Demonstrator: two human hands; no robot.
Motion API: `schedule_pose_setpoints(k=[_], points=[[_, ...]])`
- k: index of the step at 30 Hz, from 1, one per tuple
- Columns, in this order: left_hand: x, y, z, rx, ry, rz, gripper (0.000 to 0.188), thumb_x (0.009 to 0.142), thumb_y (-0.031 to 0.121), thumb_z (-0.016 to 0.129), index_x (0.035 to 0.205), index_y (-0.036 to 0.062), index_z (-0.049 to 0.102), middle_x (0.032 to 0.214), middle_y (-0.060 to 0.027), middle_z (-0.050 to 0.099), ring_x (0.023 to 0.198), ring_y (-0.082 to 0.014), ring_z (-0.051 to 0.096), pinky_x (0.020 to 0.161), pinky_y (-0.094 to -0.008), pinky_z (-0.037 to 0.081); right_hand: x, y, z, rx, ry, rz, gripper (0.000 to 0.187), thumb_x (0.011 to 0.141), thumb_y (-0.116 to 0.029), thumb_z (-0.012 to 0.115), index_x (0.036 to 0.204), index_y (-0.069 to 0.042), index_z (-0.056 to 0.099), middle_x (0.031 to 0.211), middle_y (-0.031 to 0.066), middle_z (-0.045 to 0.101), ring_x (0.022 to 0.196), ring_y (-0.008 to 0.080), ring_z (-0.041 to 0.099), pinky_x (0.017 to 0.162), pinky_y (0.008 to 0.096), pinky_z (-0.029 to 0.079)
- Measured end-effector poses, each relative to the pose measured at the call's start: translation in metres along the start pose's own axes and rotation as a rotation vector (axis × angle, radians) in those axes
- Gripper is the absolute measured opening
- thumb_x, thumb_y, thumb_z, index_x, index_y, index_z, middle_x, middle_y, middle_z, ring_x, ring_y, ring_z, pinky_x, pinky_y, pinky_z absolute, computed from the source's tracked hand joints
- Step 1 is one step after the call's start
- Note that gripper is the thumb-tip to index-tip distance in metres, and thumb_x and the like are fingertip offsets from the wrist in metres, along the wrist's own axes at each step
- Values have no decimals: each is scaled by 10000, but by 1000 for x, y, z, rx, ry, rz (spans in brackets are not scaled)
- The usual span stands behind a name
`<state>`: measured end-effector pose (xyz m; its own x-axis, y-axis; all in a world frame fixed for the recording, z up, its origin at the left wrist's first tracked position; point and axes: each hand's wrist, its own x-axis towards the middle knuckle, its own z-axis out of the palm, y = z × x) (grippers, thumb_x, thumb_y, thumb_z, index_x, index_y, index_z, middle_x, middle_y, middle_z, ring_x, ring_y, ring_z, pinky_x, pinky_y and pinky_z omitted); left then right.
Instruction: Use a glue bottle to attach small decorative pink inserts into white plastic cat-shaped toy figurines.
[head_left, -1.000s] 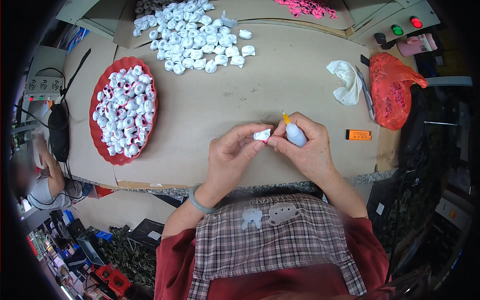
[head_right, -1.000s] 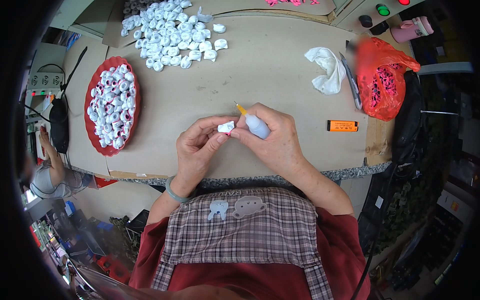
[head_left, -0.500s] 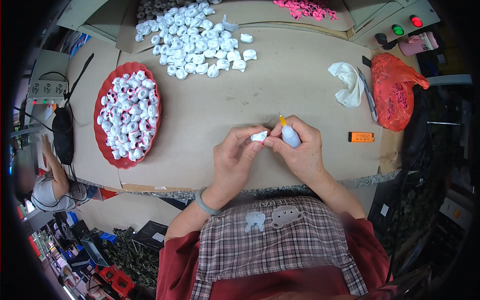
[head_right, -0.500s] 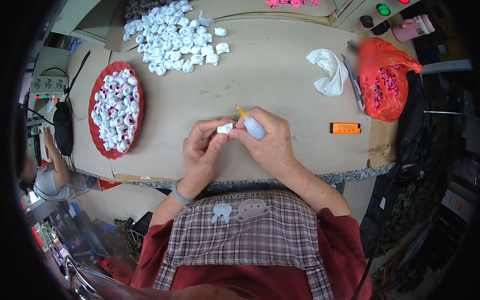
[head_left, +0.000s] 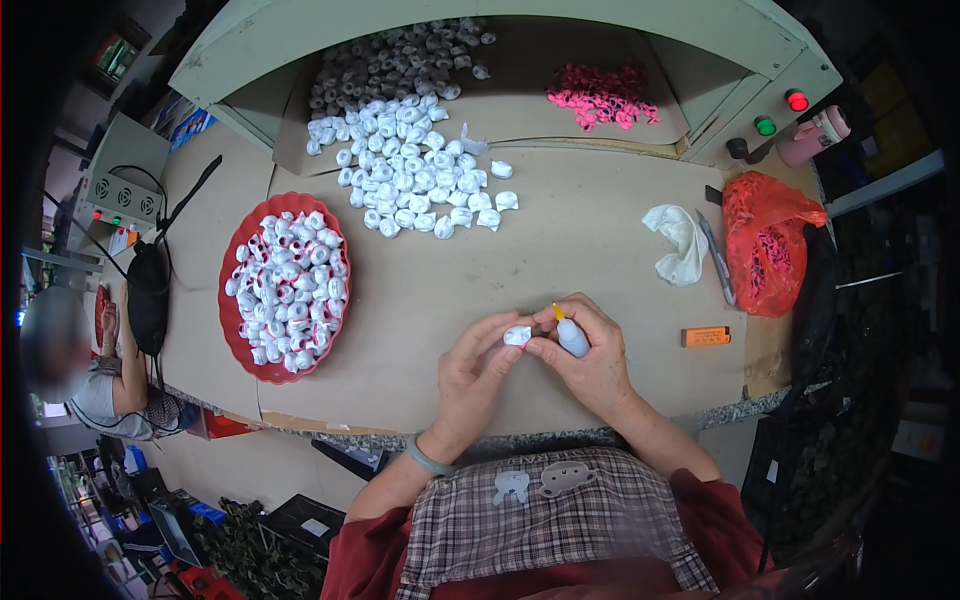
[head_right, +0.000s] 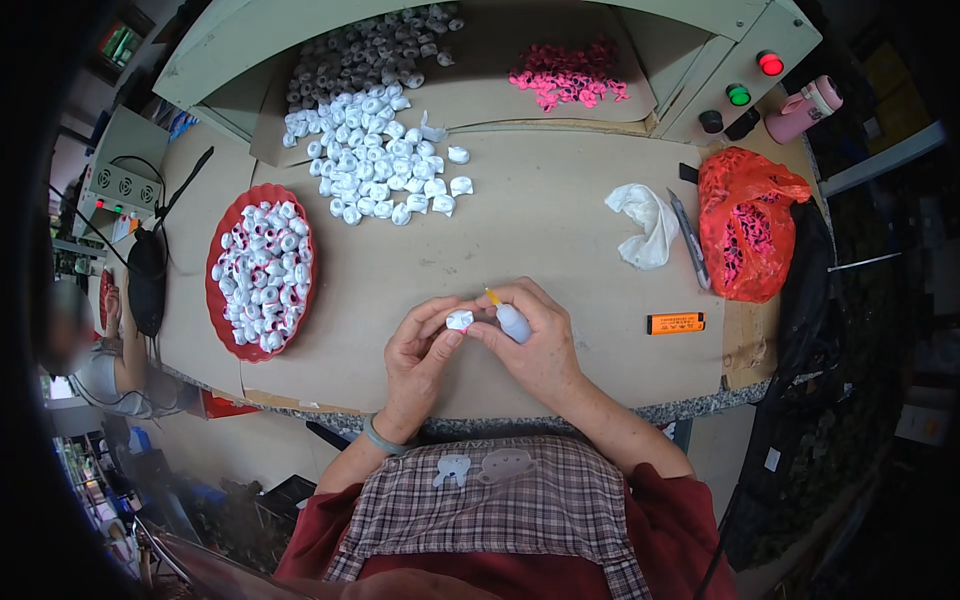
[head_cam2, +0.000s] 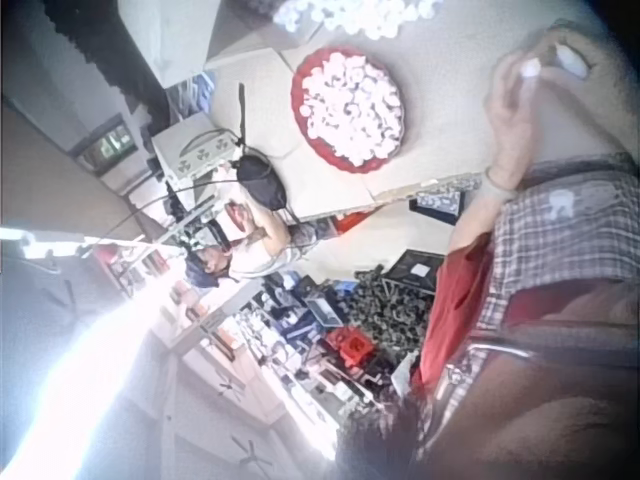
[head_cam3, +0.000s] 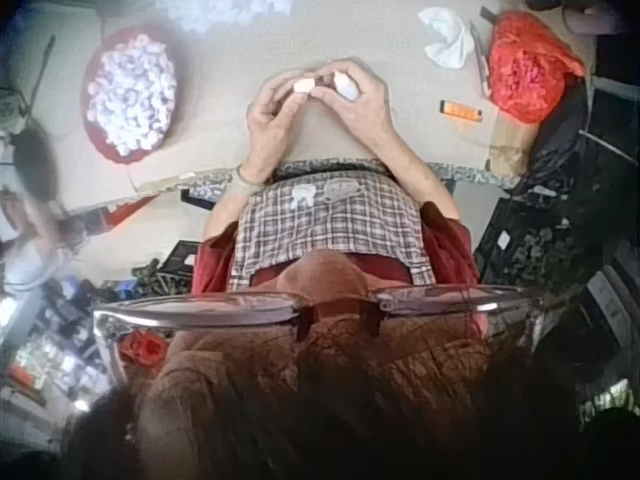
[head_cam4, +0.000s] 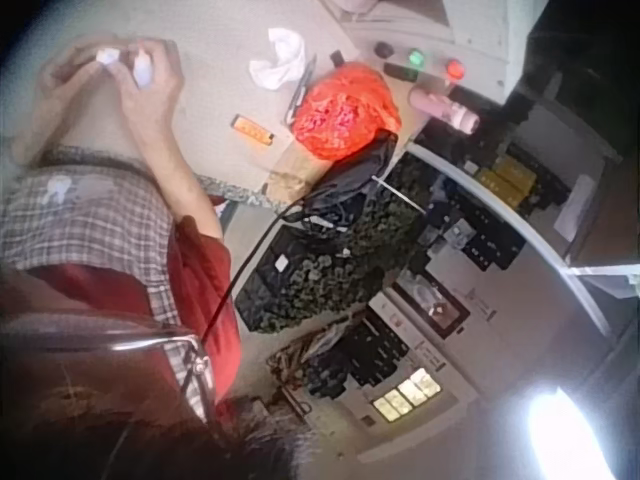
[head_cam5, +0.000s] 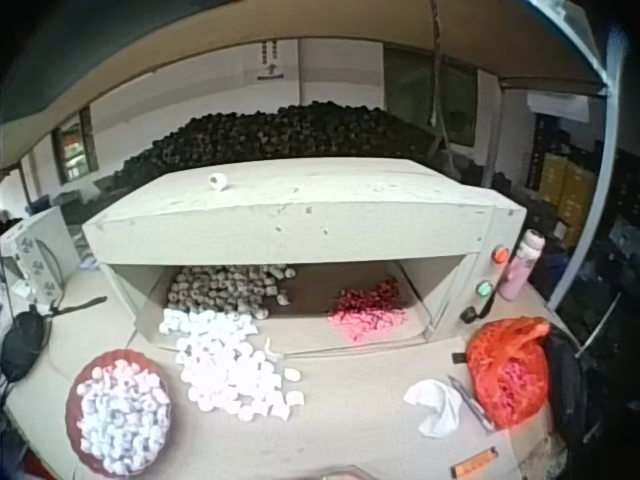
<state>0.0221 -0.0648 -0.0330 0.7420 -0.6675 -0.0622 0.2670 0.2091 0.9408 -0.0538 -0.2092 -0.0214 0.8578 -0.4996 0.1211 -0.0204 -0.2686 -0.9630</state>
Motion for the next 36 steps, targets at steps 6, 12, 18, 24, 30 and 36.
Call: schedule_pose_setpoints(k=[6,12,18,24,30,36], points=[[2,0,-2,66,-6,38,259,885,-46,571,1143,-37,584,1143,-115,593,1048,-191,586,930,-297,481,-2,2,3,-28,8,-89,209,733,-18,742,920,-22,649,902,85,624,804,196,634,699,285,503],[1,0,-1,267,1,162,242,848,-40,619,1089,-12,630,1067,-122,600,960,-191,616,825,-280,528,-5,8,6,-14,3,-121,182,709,7,719,863,-21,627,844,79,607,731,186,616,634,279,486],[0,1,-1,357,10,183,237,835,-35,633,1070,-10,637,1030,-126,624,902,-191,633,778,-273,536,-6,10,10,-8,22,-175,181,696,19,711,830,-25,597,808,72,584,692,169,593,604,267,465],[0,-1,-3,287,3,151,222,851,-21,624,1073,-11,632,1060,-123,611,938,-181,618,807,-274,526,-6,10,11,6,17,-154,172,705,26,702,836,-19,601,818,73,584,703,168,592,616,269,466],[2,-3,-5,162,-21,118,229,869,-14,608,1097,-9,622,1095,-120,589,982,-171,598,852,-274,510,-2,10,3,37,-46,-149,152,738,32,676,872,-13,620,828,76,590,714,172,594,631,267,465],[1,-3,-6,203,-15,122,219,871,-7,610,1089,-17,623,1091,-120,597,984,-178,597,851,-277,504,-3,13,2,18,-50,-155,155,747,55,656,887,-7,626,831,80,600,710,175,600,626,265,468]])
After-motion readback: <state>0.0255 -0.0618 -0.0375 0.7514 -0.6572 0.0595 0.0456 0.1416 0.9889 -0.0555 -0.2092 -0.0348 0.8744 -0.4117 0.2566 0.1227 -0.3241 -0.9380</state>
